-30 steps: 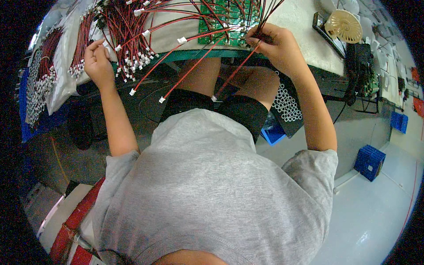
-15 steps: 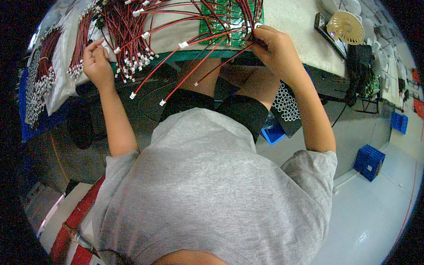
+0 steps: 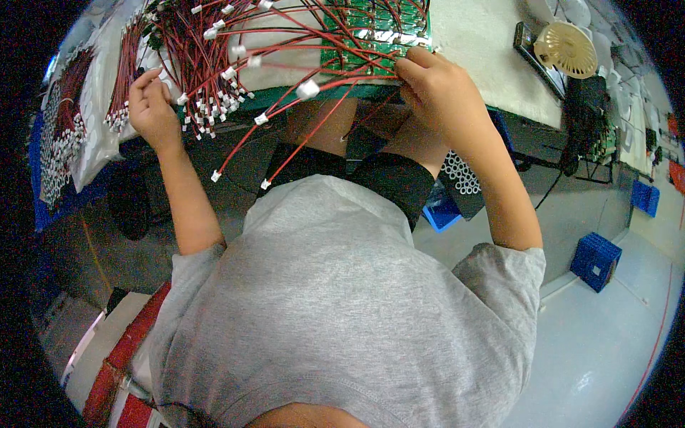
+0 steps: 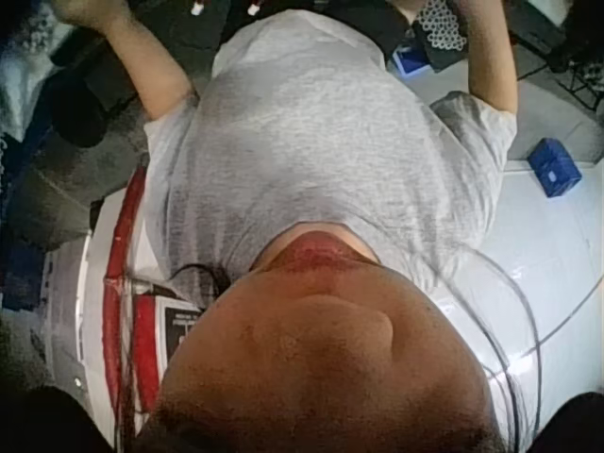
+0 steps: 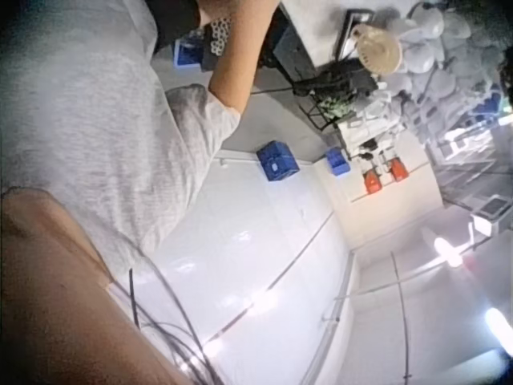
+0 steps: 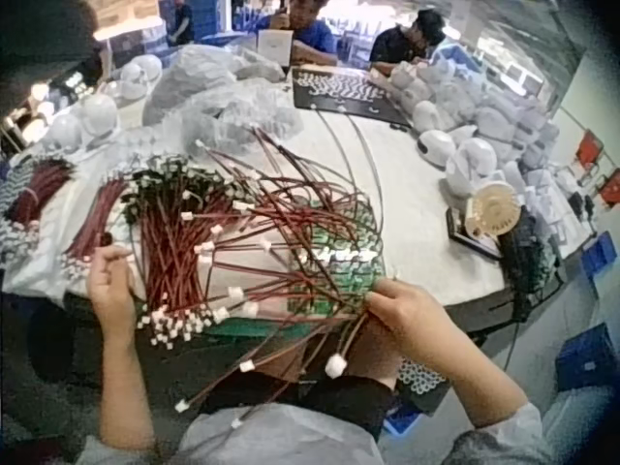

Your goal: The person sits at a low table and repeatedly inserts red and black wires with white connectors into a green circuit board. They handle bundles of wires, separating them and plugging them into the board's ports one by one.

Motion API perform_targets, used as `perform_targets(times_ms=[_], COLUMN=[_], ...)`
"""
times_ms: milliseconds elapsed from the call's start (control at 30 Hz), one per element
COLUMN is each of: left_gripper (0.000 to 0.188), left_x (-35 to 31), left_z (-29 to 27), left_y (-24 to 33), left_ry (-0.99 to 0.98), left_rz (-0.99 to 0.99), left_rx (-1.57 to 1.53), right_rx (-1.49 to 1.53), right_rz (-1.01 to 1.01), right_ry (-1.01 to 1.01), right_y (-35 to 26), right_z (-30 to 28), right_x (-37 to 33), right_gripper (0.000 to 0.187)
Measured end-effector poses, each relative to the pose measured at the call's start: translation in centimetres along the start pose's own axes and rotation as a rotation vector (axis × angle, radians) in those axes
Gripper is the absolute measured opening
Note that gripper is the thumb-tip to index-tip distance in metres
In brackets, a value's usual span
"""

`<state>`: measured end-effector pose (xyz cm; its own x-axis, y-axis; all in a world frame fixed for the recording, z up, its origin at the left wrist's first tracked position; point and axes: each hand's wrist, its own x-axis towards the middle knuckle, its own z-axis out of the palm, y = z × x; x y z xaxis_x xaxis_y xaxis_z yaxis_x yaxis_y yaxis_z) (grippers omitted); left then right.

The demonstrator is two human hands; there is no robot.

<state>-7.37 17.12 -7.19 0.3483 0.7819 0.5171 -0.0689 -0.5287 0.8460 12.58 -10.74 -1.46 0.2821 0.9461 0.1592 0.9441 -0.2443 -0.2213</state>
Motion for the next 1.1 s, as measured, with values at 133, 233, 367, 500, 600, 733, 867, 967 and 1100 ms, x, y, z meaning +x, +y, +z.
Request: perform_targets(times_ms=[133,233,367,500,600,733,867,967,1100], left_gripper=[0.011,0.011,0.011,0.011,0.011,0.011,0.011,0.011,0.011], left_x=[-0.1,-0.1,0.1,0.1,-0.1,0.0,0.0,0.1,0.0], left_z=[0.3,0.3,0.4,0.3,0.3,0.1,0.1,0.1,0.2], left_y=[0.6,0.6,0.7,0.4,0.6,0.4,0.5,0.3,0.6], left_ry=[-0.006,0.016,0.015,-0.002,0.028,0.010,0.010,0.002,0.008], left_rz=[-0.040,-0.063,-0.037,-0.051,-0.033,-0.057,-0.048,-0.033,-0.022], left_rx=[0.006,-0.033,-0.055,-0.077,0.015,-0.035,-0.028,-0.032,-0.006], right_rx=[-0.055,0.007,0.291,0.840,0.839,0.757,0.646,0.586,0.582], right_rz=[-0.014,-0.002,0.026,0.242,0.290,0.225,0.253,0.222,0.220], right_ry=[-0.032,-0.032,-0.059,-0.046,-0.032,-0.024,0.006,0.049,0.056], right_y=[-0.3,-0.1,1.7,5.9,7.6,8.4,7.5,7.4,8.0], right_z=[0.6,0.3,-1.2,-2.9,-2.4,-1.3,-0.8,-0.2,0.8], right_x=[0.1,0.4,0.4,-0.3,0.1,0.8,1.6,1.6,1.4], right_gripper=[0.021,0.020,0.017,0.010,0.011,0.011,0.011,0.011,0.009])
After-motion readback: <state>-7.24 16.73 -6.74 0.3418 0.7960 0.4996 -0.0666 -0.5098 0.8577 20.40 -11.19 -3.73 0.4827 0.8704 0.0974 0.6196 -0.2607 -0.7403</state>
